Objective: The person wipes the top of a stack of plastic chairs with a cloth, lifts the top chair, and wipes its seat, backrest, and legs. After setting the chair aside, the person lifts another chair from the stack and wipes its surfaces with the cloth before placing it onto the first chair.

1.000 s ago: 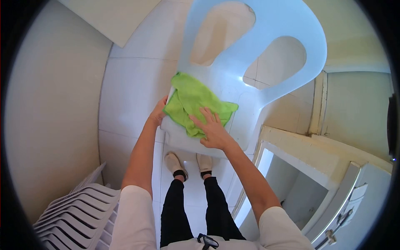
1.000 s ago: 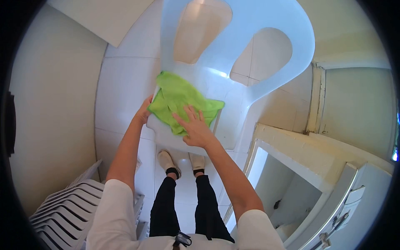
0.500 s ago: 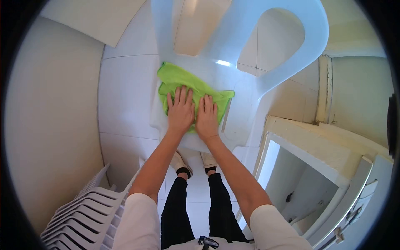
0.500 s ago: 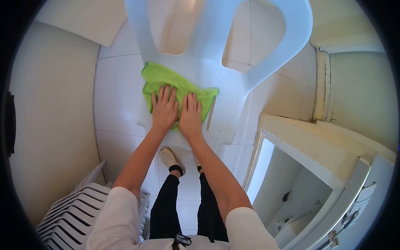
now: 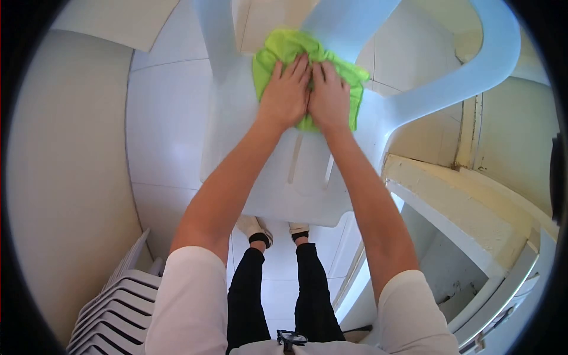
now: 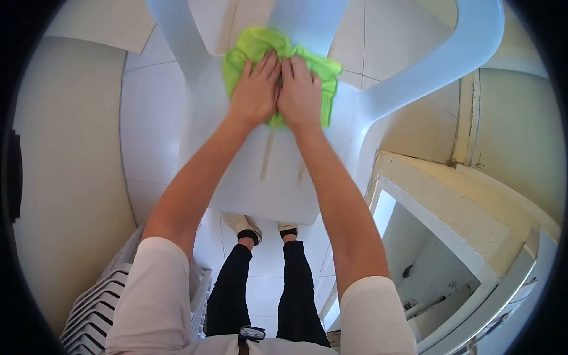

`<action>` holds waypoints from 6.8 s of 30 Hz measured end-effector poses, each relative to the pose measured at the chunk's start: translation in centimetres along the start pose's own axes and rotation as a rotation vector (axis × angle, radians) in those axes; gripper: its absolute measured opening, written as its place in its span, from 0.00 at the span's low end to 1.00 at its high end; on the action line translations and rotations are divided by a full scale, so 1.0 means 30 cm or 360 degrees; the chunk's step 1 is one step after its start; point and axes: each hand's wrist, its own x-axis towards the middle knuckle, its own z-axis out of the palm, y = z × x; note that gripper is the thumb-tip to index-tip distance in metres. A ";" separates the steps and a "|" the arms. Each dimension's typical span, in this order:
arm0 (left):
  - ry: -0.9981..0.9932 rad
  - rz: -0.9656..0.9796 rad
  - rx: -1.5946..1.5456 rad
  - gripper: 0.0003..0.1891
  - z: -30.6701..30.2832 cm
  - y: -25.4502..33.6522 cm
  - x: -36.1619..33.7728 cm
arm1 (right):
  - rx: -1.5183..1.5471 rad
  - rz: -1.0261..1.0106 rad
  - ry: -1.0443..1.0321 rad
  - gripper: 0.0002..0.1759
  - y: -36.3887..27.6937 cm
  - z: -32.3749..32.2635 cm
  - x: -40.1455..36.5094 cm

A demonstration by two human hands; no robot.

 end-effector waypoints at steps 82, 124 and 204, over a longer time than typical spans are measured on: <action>-0.0065 -0.0637 -0.0031 0.31 -0.192 -0.040 -0.356 | -0.0216 0.0025 -0.0117 0.33 -0.256 0.124 0.005; -0.0220 -0.1204 0.0235 0.31 -0.316 0.123 -0.637 | 0.0494 -0.0375 -0.0519 0.31 -0.443 0.011 -0.250; 0.0301 -0.1346 -0.1080 0.15 -0.934 0.107 0.082 | 0.0718 0.0762 0.0620 0.15 0.517 -0.594 0.056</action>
